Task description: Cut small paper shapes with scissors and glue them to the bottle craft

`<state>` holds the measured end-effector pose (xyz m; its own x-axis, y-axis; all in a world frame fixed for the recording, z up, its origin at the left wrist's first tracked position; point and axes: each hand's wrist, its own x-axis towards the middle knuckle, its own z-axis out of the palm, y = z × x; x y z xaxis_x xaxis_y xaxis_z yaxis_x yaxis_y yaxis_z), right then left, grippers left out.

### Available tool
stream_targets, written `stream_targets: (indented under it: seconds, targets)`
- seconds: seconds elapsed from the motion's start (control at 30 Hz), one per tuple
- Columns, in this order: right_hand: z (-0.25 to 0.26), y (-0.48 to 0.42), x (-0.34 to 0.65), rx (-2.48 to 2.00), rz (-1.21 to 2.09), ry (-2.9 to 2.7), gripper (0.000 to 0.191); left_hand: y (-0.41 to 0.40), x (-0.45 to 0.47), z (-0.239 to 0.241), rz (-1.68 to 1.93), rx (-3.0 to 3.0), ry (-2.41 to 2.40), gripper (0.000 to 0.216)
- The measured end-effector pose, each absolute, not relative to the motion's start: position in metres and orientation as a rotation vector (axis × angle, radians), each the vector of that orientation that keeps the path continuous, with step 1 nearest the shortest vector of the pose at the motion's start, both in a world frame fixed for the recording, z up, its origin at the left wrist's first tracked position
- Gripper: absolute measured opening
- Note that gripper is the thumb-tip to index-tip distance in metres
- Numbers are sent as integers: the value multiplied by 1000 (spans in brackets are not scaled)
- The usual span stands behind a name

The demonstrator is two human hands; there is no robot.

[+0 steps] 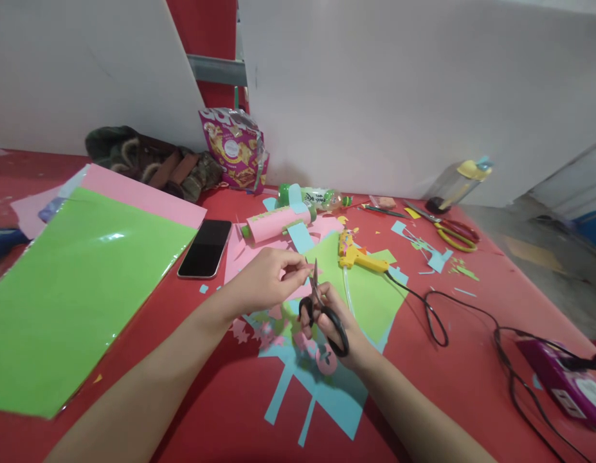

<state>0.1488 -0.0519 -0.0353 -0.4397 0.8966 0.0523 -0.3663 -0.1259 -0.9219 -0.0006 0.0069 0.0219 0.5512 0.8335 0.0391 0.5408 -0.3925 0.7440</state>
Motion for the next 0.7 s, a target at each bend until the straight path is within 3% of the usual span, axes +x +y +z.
stream_targets:
  seconds: [0.7]
  targets:
    - [-35, -52, 148, -711, 1750, -1208, 40, 9, -6, 30, 484, 2052, 1114, 30]
